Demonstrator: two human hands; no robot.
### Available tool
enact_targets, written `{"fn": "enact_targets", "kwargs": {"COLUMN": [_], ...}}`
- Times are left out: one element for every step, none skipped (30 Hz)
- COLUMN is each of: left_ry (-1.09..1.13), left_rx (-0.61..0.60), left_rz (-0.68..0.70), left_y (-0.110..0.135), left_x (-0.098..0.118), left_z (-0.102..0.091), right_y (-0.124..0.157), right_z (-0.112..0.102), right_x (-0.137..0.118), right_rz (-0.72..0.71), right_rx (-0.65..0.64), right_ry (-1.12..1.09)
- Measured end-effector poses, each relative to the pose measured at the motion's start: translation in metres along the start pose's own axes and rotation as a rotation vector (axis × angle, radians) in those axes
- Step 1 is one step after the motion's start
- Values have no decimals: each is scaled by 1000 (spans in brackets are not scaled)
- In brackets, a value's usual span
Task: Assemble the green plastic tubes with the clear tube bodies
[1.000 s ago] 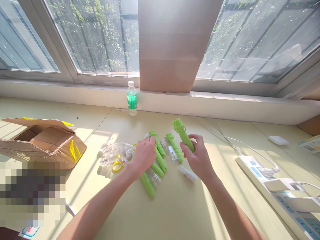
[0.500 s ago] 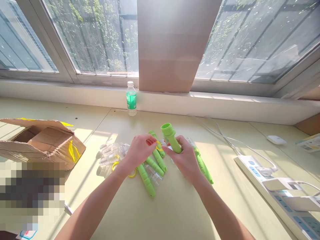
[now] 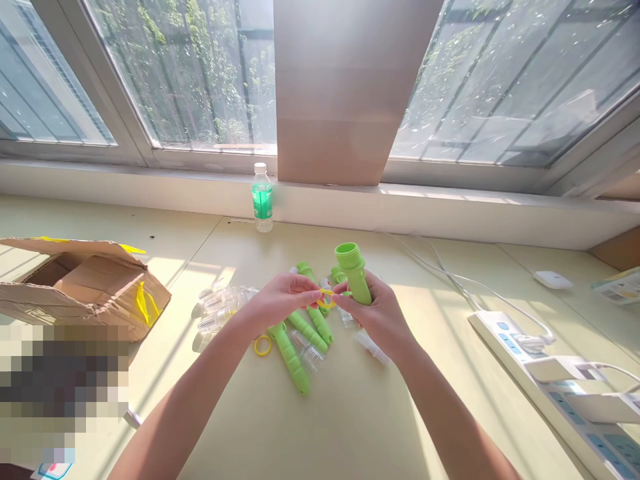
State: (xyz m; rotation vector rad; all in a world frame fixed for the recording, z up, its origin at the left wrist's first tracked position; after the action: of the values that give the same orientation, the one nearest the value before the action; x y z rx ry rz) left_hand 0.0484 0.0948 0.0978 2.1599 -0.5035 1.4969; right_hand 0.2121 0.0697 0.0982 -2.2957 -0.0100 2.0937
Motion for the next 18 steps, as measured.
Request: {"fn": "enact_targets", "kwargs": {"left_ry": [30, 55, 75, 90, 100, 104, 103, 101, 99, 97, 94, 90, 81, 67, 49, 32, 16, 6], "left_rx": [-23, -41, -56, -63, -65, -60, -42, -14, 17, 49, 75, 97, 115, 126, 133, 134, 126, 115], "left_rz": [8, 14, 16, 14, 11, 8, 5, 5, 7, 12, 17, 22, 24, 23, 17, 10, 4, 1], "left_y": [0, 0, 0, 0, -1, -1, -2, -3, -3, -4, -4, -4, -4, -4, -4, -4, -4, -4], "left_x": [1, 1, 1, 1, 0, -1, -2, -2, -2, -2, -2, -2, -1, -2, -2, -3, -4, -4], "left_z": [1, 1, 2, 3, 4, 5, 5, 5, 4, 3, 2, 1, 0, 0, -1, -2, -2, -2], "right_y": [0, 0, -1, -1, -1, -1, -1, -1, -1, -1, 0, 0, 0, 0, 0, 0, -1, -1], "right_z": [0, 1, 1, 2, 2, 2, 1, 1, 1, 1, 0, 0, -1, -1, -1, -2, -2, -2], "right_x": [1, 2, 2, 3, 3, 4, 4, 4, 4, 4, 4, 3, 3, 3, 3, 4, 4, 4], "right_rz": [8, 15, 17, 19, 19, 20, 21, 24, 25, 26, 25, 25, 25, 25, 24, 24, 25, 26], "right_rx": [-11, -21, -27, -31, -32, -31, -29, -26, -22, -17, -11, -5, 0, 4, 7, 9, 12, 15], "right_ry": [-19, -32, -41, -48, -56, -66, -76, -82, -85, -83, -77, -71, -65, -61, -58, -55, -53, -51]}}
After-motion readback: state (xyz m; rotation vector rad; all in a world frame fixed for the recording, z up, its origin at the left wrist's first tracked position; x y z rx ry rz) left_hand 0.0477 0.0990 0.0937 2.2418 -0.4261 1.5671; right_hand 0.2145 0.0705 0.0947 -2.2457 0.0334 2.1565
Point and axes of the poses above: each hand's wrist, its own y-axis away from the middle knuckle, its own z-axis out of the palm, x = y × z, the point moved 6 cm from there along -y, towards the middle knuckle, and after that the axes turned 10 degrees about -y, right-handed, at the moved point
